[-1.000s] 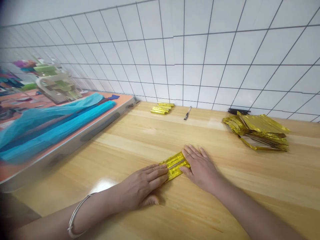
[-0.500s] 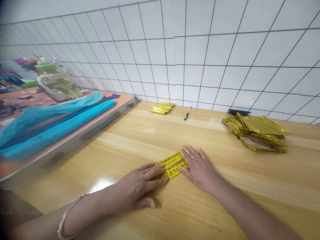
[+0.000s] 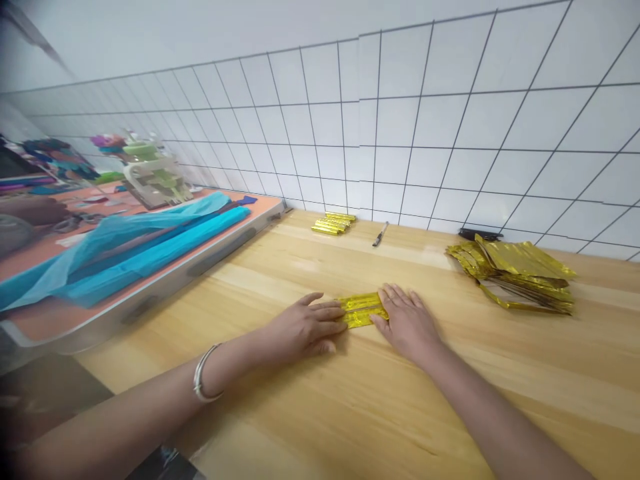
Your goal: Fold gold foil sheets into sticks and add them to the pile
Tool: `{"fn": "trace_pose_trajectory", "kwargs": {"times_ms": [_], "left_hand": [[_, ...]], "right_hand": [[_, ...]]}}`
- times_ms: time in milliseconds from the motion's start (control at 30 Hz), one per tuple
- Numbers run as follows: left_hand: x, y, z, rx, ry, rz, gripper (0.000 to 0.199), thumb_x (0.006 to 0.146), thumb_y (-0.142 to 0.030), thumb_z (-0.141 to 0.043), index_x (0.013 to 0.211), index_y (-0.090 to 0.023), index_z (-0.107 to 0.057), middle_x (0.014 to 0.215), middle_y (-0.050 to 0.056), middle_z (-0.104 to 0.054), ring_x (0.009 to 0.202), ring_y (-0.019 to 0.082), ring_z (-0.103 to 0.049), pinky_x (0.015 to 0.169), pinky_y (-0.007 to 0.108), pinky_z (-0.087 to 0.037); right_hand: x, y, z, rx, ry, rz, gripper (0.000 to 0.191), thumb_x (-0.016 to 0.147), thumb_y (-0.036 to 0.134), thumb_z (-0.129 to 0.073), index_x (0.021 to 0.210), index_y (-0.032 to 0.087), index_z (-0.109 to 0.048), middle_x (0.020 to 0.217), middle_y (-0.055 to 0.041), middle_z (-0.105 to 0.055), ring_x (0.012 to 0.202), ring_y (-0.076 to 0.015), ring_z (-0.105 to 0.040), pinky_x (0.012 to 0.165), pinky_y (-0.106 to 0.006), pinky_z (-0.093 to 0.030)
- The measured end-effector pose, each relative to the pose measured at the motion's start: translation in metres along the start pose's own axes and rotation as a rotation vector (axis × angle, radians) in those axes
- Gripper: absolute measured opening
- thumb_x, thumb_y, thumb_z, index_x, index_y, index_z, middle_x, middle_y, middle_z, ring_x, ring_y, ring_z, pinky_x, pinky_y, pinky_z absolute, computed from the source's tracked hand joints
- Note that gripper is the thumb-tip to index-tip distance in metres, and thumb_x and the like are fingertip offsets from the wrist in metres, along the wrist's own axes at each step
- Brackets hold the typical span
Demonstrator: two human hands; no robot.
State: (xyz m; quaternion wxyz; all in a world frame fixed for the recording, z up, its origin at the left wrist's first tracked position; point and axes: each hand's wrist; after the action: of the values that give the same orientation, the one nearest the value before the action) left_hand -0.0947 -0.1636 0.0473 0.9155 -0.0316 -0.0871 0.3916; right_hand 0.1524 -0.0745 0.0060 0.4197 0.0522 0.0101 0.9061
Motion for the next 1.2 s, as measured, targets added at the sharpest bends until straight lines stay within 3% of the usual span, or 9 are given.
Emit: {"fn": "trace_pose_trajectory", "kwargs": {"times_ms": [133,200,300,467,633,800,1000,1200], "left_hand": [[0.023,0.015,0.001,-0.040,0.006,0.002,0.033,0.092,-0.042,-0.036,0.103,-0.023,-0.061,0.120,0.006,-0.056,0.116,0.021,-0.048,0.101,0.041,-0.031],[0.037,0.013,-0.001,-0.071,-0.049,0.058,0.037,0.093,-0.042,-0.033,0.101,-0.020,-0.062,0.128,0.008,-0.050,0.121,0.021,-0.045,0.101,0.037,-0.034],[0.062,0.002,-0.016,-0.101,-0.196,0.193,0.045,0.095,-0.041,-0.025,0.126,-0.015,-0.045,0.139,0.012,-0.038,0.129,0.020,-0.035,0.103,0.033,-0.032],[0.088,-0.012,-0.051,-0.008,-0.110,0.186,0.076,0.086,-0.063,-0.025,0.139,-0.008,-0.021,0.145,0.017,-0.024,0.136,0.028,-0.016,0.108,0.044,-0.019],[0.073,-0.009,-0.058,0.078,-0.009,0.166,0.088,0.082,-0.070,-0.021,0.141,-0.005,-0.017,0.147,0.020,-0.015,0.137,0.031,-0.008,0.108,0.046,-0.013],[0.054,-0.006,-0.049,0.099,0.005,0.140,0.088,0.082,-0.071,-0.022,0.141,-0.006,-0.016,0.146,0.021,-0.016,0.137,0.030,-0.009,0.108,0.044,-0.013],[0.054,-0.008,-0.049,0.087,-0.004,0.149,0.089,0.081,-0.071,-0.023,0.141,-0.006,-0.015,0.146,0.021,-0.016,0.137,0.030,-0.011,0.108,0.044,-0.014],[0.054,-0.010,-0.047,0.066,-0.033,0.146,0.091,0.080,-0.071,-0.026,0.142,-0.006,-0.009,0.146,0.020,-0.016,0.136,0.031,-0.013,0.108,0.044,-0.015]], "right_hand": [[0.003,-0.008,0.001,-0.032,-0.022,-0.056,0.066,0.090,0.054,-0.021,0.139,0.012,-0.030,0.145,-0.0113,-0.030,0.134,-0.0228,-0.022,0.108,-0.044,-0.015],[0.002,-0.009,0.000,-0.033,-0.024,-0.058,0.066,0.089,0.054,-0.020,0.139,0.012,-0.031,0.145,-0.0115,-0.030,0.134,-0.0227,-0.022,0.108,-0.043,-0.016],[0.002,-0.010,-0.002,-0.021,-0.028,-0.055,0.066,0.089,0.055,-0.020,0.139,0.013,-0.030,0.145,-0.0113,-0.029,0.134,-0.0226,-0.021,0.108,-0.044,-0.016],[0.003,-0.015,-0.010,-0.025,-0.005,-0.047,0.064,0.089,0.050,-0.024,0.140,0.013,-0.027,0.147,-0.0115,-0.025,0.135,-0.0227,-0.019,0.108,-0.044,-0.015],[0.002,-0.016,-0.013,-0.037,-0.034,-0.036,0.061,0.090,0.047,-0.019,0.141,0.013,-0.027,0.147,-0.0105,-0.025,0.136,-0.0209,-0.017,0.108,-0.043,-0.014],[0.000,-0.018,-0.010,-0.039,-0.037,-0.015,0.061,0.091,0.046,-0.019,0.141,0.012,-0.027,0.147,-0.0107,-0.025,0.135,-0.0206,-0.019,0.108,-0.042,-0.015],[0.001,-0.003,-0.005,-0.065,-0.124,0.053,0.058,0.091,0.041,-0.023,0.140,0.010,-0.029,0.147,-0.0114,-0.024,0.137,-0.0223,-0.012,0.110,-0.045,-0.007],[0.002,0.008,-0.005,0.065,-0.008,0.158,0.062,0.091,0.048,-0.020,0.143,0.014,-0.020,0.148,-0.0090,-0.023,0.135,-0.0201,-0.019,0.110,-0.040,-0.018]]}}
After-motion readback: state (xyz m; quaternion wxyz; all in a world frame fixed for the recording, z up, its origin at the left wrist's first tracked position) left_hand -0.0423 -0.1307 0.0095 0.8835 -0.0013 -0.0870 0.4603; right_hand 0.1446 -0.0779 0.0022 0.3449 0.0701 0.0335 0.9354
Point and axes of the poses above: each hand's wrist, its own x-axis towards the middle knuckle, its own z-axis out of the back of the hand, y = z × x
